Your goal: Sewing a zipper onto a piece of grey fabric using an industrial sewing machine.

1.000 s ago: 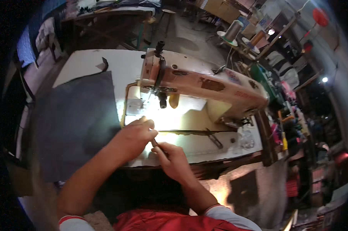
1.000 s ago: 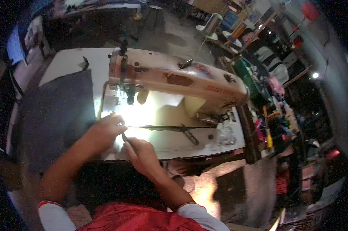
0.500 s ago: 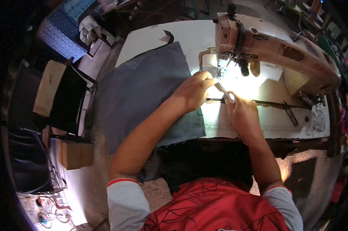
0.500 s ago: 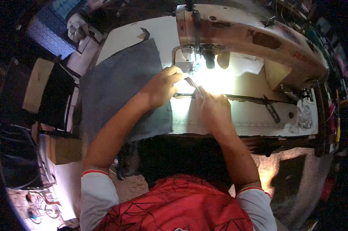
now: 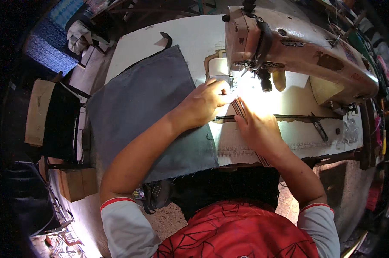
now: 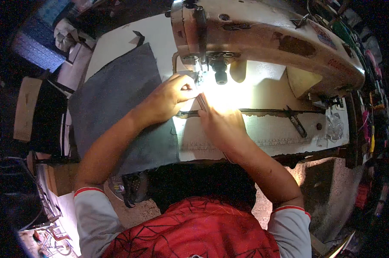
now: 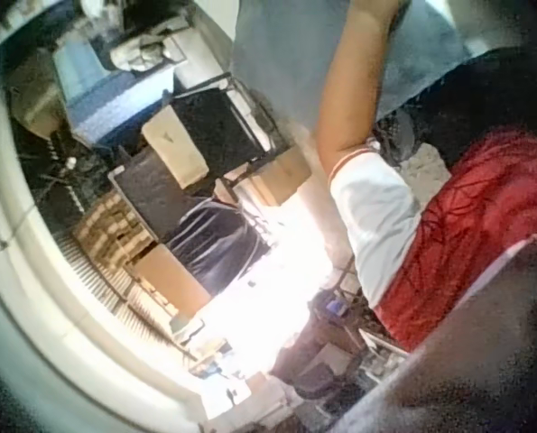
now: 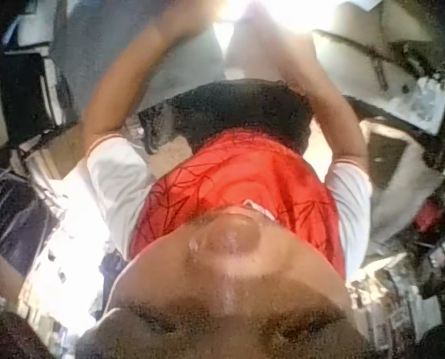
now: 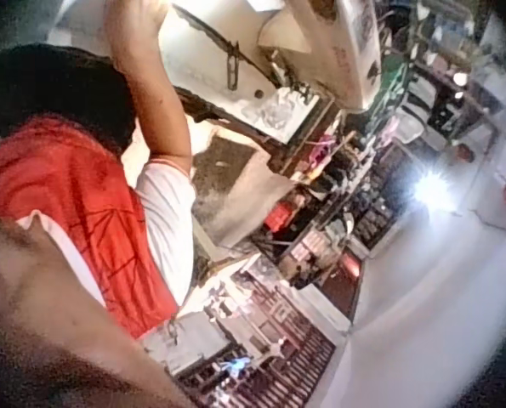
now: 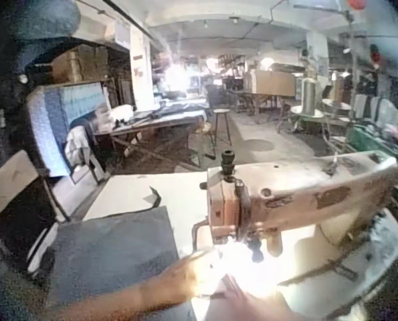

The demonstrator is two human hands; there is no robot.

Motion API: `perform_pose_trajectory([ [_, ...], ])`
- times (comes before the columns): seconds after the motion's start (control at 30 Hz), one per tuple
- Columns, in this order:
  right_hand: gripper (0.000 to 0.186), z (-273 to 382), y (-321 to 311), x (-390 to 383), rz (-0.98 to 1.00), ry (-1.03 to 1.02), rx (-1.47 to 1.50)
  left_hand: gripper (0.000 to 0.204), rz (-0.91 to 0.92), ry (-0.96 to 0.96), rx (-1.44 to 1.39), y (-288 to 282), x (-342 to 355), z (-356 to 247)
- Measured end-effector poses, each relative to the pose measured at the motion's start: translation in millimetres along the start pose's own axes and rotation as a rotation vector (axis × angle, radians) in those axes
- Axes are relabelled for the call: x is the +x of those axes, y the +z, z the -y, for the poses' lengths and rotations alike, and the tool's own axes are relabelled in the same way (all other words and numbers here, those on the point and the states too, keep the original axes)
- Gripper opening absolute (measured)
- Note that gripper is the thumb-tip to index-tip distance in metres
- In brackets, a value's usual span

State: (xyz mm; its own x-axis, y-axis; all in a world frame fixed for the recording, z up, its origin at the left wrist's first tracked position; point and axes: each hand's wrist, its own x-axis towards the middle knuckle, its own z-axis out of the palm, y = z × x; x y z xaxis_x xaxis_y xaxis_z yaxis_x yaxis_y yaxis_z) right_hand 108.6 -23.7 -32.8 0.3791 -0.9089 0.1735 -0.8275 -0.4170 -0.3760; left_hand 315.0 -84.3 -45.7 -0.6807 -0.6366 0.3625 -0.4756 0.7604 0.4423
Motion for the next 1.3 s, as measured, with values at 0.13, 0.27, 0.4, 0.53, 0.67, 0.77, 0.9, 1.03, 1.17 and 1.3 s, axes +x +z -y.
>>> perform_pose_trajectory([
  [0.13,0.043,-12,14,11,-0.102,-0.035,0.083,0.023,-0.042,-0.021,0.008,5,-5,-2],
  [0.27,0.043,-14,21,11,-0.124,0.078,0.234,0.03,0.0,-0.041,0.054,3,-5,-4],
  [0.4,0.037,-10,15,13,-0.114,0.058,0.143,0.033,0.023,-0.05,0.062,2,-7,-8],
  [0.53,0.031,-4,15,19,-0.191,-0.08,0.045,0.031,0.02,-0.033,0.132,1,-9,-10],
  [0.67,0.032,-2,14,20,-0.151,-0.115,-0.015,0.031,-0.007,-0.055,-0.005,-2,-12,-2],
  [0.77,0.032,-2,14,20,-0.149,-0.121,-0.026,0.033,-0.044,-0.063,0.009,-5,-12,-3],
  [0.9,0.033,-1,13,18,-0.146,-0.113,-0.06,0.03,-0.109,-0.068,0.061,-4,-8,-8],
  [1.03,0.031,-4,16,16,-0.127,-0.107,-0.048,0.026,-0.045,-0.067,0.072,-2,-9,-5],
  [1.17,0.03,2,14,16,-0.17,-0.014,0.101,0.023,-0.042,-0.078,0.04,-4,-8,-4],
  [1.3,0.031,-3,16,13,-0.152,-0.099,0.007,0.021,-0.038,-0.094,0.011,-5,-8,-2],
])
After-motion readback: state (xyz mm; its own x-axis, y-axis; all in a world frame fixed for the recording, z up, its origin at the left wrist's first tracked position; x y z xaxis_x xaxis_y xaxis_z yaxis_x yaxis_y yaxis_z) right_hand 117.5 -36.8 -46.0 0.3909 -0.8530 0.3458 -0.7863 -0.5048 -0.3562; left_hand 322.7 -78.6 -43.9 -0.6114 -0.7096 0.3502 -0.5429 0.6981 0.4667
